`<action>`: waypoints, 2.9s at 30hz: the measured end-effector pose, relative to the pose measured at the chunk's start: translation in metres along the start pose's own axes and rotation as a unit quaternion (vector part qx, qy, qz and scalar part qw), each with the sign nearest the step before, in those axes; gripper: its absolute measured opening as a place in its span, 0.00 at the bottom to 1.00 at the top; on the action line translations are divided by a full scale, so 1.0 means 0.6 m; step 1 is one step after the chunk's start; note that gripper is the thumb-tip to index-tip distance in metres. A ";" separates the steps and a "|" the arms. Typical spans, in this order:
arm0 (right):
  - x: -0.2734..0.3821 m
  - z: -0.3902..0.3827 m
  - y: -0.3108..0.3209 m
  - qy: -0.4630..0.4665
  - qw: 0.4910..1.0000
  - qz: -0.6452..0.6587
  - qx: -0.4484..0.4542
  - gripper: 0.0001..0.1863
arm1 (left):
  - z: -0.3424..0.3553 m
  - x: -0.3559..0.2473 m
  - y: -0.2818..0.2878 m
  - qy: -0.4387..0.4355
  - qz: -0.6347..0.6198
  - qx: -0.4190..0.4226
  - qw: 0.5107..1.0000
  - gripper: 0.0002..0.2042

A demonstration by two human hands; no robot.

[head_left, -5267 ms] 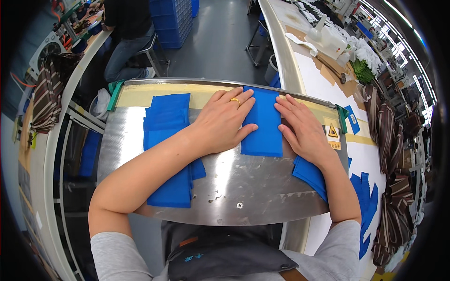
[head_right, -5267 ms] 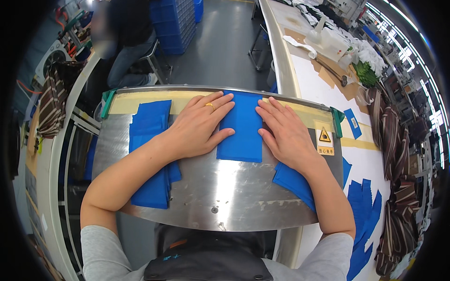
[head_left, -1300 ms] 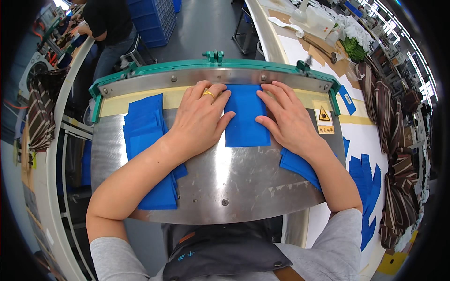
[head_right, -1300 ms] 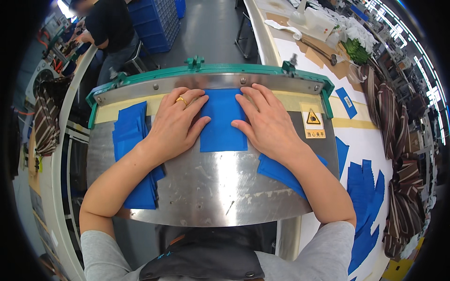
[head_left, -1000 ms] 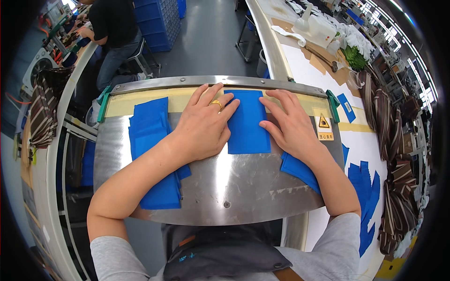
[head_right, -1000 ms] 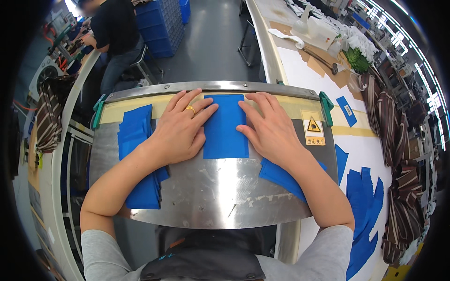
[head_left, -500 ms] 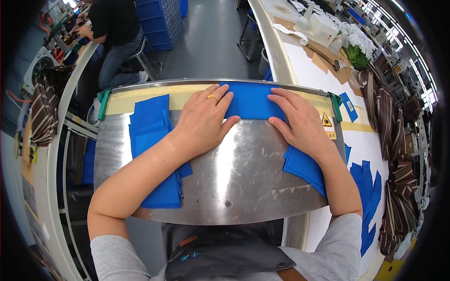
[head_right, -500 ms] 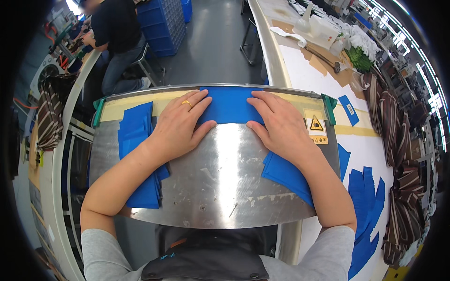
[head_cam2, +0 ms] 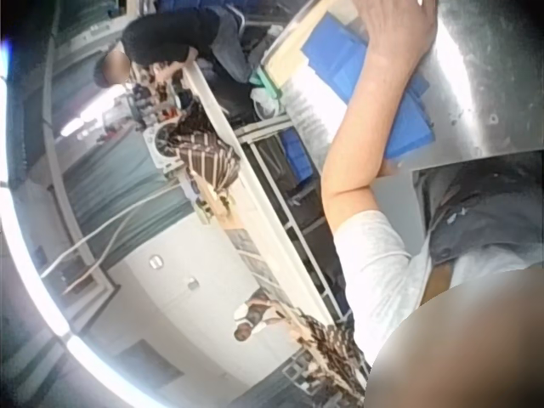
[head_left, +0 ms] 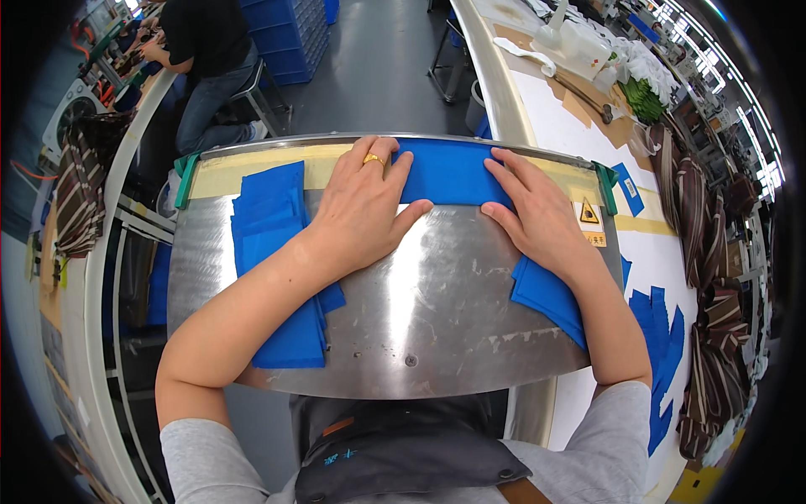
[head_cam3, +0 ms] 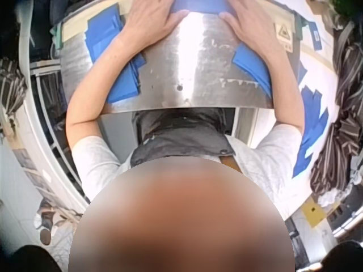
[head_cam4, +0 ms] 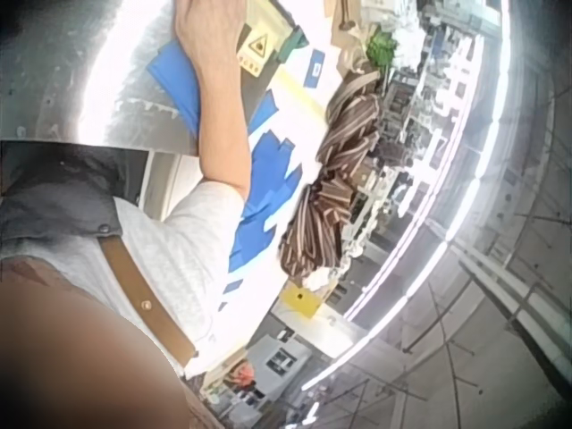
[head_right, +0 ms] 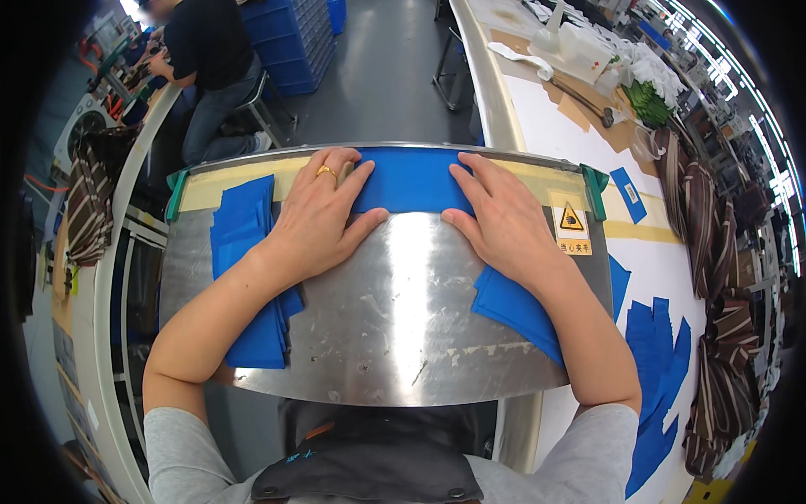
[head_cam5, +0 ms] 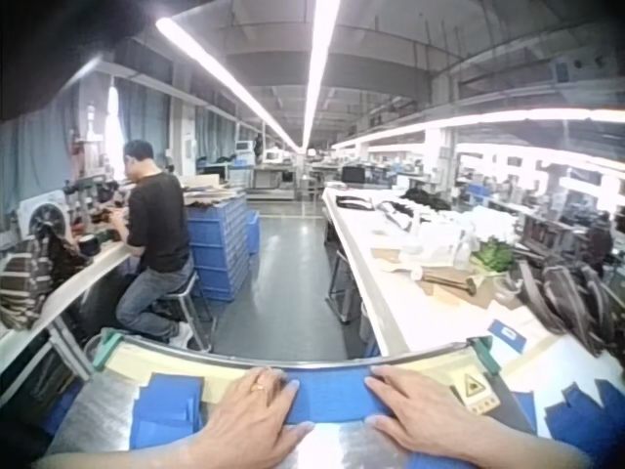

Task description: Applying glue to leather pieces and then positioning them onto a machine to attach labels.

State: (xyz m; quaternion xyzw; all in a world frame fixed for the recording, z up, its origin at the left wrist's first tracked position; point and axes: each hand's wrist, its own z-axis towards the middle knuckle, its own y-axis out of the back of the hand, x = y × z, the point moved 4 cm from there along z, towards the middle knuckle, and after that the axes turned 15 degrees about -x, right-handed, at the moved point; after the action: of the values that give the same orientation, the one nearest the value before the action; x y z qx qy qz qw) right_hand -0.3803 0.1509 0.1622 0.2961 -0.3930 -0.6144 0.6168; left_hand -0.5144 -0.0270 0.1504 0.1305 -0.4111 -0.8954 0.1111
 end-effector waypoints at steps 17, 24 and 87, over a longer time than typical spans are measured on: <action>0.022 0.025 0.043 0.125 0.990 0.009 -0.067 0.07 | 0.068 0.027 0.130 0.065 -0.122 -0.059 0.989 0.10; 0.037 -0.071 0.220 -0.026 0.987 0.089 0.128 0.08 | -0.056 0.014 0.191 0.071 0.125 0.149 0.978 0.18; 0.018 -0.005 -0.015 0.034 0.999 0.039 0.009 0.34 | -0.003 -0.006 0.002 -0.043 -0.044 0.019 0.998 0.26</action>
State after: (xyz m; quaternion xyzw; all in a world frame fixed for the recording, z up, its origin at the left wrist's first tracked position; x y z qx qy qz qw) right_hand -0.3832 0.1390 0.1542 0.3071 -0.3887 -0.5753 0.6509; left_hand -0.5102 -0.0281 0.1504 0.1115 -0.4263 -0.8962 0.0515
